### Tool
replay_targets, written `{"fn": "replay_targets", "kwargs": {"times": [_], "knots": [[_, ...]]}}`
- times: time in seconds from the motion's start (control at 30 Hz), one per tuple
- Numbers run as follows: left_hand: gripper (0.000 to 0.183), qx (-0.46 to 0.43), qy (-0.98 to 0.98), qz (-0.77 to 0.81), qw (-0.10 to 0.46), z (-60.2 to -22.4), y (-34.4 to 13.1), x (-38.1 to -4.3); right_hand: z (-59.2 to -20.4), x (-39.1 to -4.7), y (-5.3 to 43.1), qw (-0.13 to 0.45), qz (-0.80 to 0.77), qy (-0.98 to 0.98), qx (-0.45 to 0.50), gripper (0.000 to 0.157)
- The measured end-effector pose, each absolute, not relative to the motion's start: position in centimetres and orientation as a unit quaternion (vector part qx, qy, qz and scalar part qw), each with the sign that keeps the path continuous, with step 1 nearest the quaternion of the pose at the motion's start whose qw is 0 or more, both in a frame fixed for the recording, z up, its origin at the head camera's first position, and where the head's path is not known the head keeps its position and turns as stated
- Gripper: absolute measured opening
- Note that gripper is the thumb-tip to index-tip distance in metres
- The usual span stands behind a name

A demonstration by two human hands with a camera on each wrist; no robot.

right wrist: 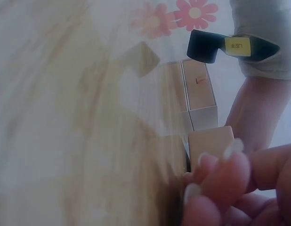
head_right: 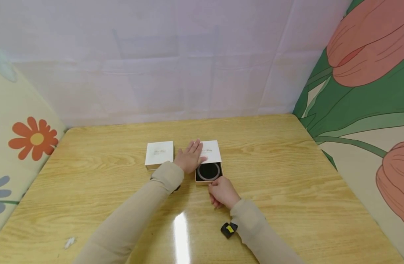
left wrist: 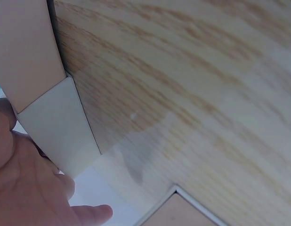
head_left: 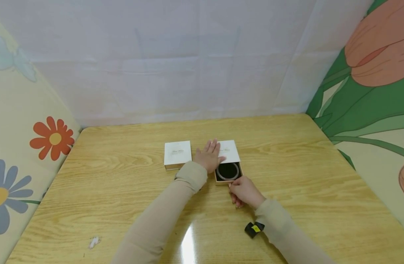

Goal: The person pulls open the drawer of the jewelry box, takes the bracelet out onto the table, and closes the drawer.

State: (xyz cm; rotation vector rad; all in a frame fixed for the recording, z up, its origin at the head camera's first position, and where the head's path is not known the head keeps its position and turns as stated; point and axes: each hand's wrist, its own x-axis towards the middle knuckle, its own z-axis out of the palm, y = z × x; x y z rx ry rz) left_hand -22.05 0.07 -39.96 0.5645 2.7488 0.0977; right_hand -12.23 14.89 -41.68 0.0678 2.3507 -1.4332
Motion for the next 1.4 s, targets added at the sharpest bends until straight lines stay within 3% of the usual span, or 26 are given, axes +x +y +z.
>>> {"fn": "replay_targets", "kwargs": {"times": [0.33,1.1,1.4], "knots": [[0.064,0.203,0.965,0.04,0.16,-39.0,0.0,-21.4,-41.7,-12.3,15.1,0.202,-0.515,0.833,0.025,0.025],[0.064,0.207,0.963,0.046,0.168,-38.6,-0.2,-21.2,-41.4,-11.9,15.1,0.199,-0.473,0.859,-0.005,0.031],[0.064,0.201,0.964,0.05,0.166,-39.4,-0.1,-21.7,-40.5,-11.5,15.4,0.154,-0.487,0.859,-0.043,0.034]]}}
